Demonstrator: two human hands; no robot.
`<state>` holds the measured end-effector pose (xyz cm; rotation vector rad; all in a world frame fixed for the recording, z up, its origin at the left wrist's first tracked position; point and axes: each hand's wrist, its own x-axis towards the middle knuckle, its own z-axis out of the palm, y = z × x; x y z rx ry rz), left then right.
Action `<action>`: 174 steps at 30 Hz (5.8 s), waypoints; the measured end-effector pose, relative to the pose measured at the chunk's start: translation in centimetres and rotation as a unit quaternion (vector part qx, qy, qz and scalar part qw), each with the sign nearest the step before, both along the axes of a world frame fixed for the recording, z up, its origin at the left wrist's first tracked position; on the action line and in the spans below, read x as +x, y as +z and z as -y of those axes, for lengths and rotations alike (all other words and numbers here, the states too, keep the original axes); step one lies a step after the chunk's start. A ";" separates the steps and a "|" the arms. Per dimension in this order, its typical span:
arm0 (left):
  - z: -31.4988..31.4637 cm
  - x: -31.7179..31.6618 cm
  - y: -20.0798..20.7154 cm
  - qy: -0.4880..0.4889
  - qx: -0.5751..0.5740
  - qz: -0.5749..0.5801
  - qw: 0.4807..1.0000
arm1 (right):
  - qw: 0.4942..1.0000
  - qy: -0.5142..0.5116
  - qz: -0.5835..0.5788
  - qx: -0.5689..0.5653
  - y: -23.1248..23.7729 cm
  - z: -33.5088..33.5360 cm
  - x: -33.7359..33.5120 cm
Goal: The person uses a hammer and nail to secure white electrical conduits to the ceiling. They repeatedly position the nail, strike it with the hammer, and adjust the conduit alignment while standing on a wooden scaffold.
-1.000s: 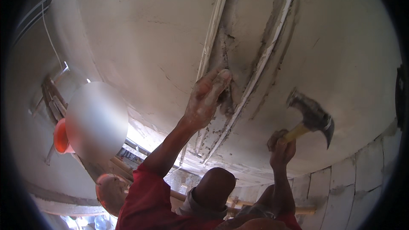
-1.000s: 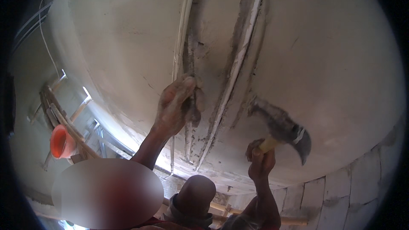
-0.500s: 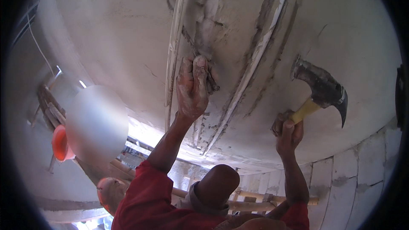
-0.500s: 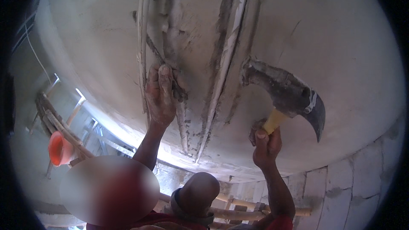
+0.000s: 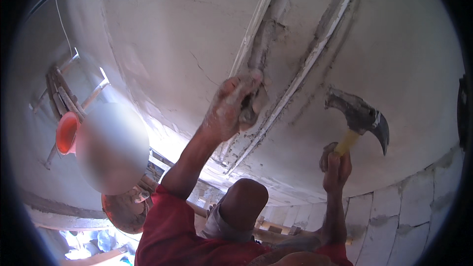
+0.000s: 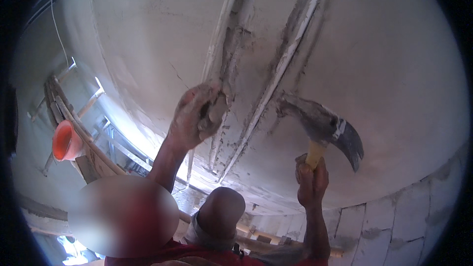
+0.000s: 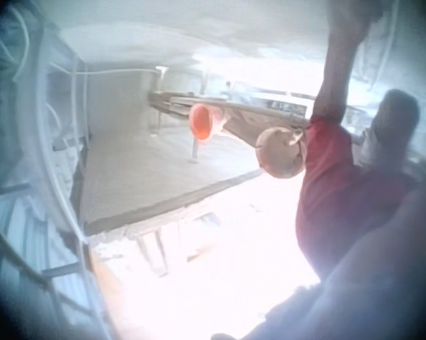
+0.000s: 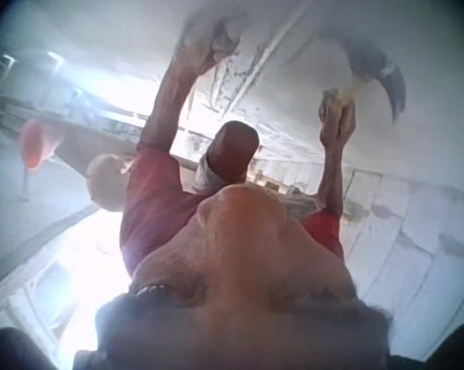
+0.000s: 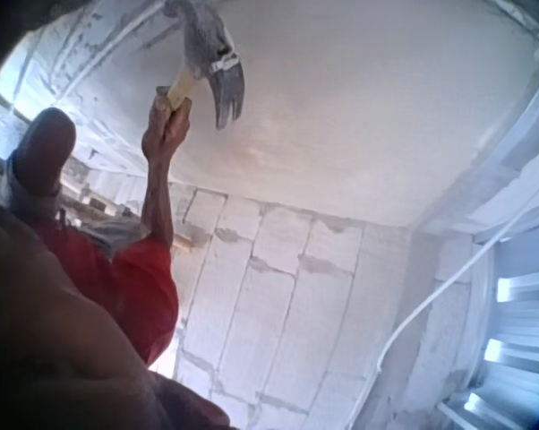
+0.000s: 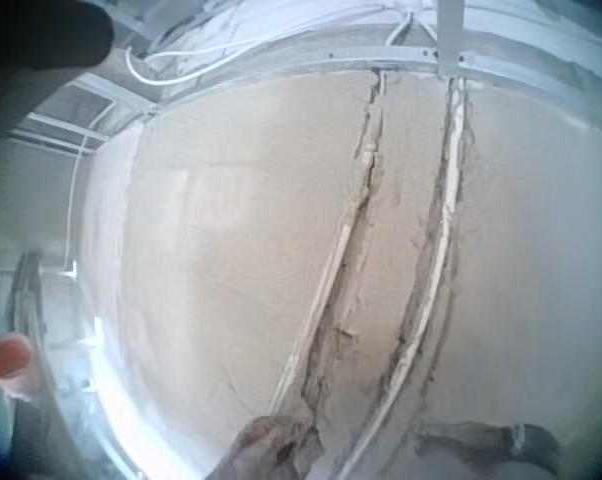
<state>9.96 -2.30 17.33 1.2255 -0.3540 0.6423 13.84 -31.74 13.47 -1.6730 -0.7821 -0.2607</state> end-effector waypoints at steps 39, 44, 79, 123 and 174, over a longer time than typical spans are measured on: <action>-2.9 0.2 3.1 -0.142 -0.004 -0.151 0.978 | 0.744 -0.027 0.526 -0.413 1.4 -2.2 2.4; -3.0 0.1 3.2 -0.142 0.015 -0.156 0.977 | 0.690 0.008 0.673 -0.267 2.3 -2.1 2.5; -4.0 1.0 4.7 0.390 0.528 0.064 0.752 | 0.808 -0.032 0.375 -0.453 0.9 -0.2 -1.8; 11.7 4.1 11.0 -0.256 -0.540 0.214 0.773 | 0.981 -0.105 0.155 0.055 13.1 -2.5 -3.6; 10.9 8.8 11.1 -0.262 -0.547 0.291 0.740 | 0.929 -0.289 0.154 -0.169 15.9 -5.0 -2.8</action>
